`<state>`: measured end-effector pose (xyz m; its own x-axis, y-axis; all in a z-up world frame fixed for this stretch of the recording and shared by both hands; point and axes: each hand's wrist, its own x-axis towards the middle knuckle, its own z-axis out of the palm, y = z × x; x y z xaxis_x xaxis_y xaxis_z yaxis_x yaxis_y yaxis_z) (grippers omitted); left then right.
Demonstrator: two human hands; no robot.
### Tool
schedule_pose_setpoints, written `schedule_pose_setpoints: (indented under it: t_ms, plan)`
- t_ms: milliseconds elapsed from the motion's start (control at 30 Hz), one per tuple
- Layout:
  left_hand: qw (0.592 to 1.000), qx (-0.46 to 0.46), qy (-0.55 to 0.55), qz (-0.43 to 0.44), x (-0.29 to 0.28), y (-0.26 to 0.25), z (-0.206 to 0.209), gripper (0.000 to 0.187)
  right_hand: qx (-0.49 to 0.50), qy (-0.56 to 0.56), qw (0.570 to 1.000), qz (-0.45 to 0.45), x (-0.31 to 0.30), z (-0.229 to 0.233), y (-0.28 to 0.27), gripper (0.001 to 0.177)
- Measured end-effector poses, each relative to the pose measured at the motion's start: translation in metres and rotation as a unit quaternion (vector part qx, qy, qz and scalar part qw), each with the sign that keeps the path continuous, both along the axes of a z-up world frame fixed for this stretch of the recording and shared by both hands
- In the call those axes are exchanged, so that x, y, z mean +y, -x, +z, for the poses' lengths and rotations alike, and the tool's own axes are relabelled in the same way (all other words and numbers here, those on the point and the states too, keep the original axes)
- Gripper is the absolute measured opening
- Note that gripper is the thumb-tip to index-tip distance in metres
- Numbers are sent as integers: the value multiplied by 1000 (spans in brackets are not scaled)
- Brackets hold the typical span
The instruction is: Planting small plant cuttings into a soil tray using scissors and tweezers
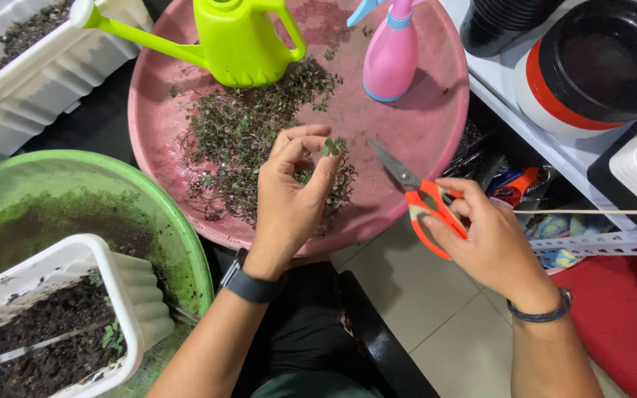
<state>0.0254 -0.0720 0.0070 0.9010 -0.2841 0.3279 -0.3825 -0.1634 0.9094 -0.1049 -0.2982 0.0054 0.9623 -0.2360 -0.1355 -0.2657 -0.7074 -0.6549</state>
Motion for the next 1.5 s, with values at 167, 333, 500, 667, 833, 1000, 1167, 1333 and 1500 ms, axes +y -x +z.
schedule_pose_setpoints:
  t_ms: [167, 333, 500, 667, 833, 1000, 1167, 1333, 1500]
  plan:
    - [997, 72, 3, 1, 25, 34, 35, 7, -31, 89, 995, 41, 12, -1, -12, 55]
    - [996, 91, 24, -4, 63, 83, 59, 8, -66, 140, 982, 107, 35, 0, -23, 44]
    - [994, 94, 43, -24, 114, 135, 74, 14, -93, 277, 944, 156, 37, -23, -30, 46]
    - [993, 92, 79, -4, 167, 176, 67, 19, -113, 500, 851, 117, 53, -11, -14, 43]
    - [993, 75, 68, 66, 206, 207, 56, 11, -265, 282, 892, 232, 122, 26, 6, 41]
    - [992, 61, 66, 89, 238, 219, 51, 15, -247, -107, 869, 416, 232, 62, 33, 25]
    - [967, 80, 226, 90, 258, 230, 28, 12, -211, -204, 857, 423, 286, 53, 45, 20]
    - [943, 111, 303, 85, 263, 236, 23, 12, -215, -234, 853, 415, 312, 36, 59, 23]
    - [940, 103, 310, 101, 259, 239, 23, 14, -240, -260, 861, 364, 325, 38, 68, 16]
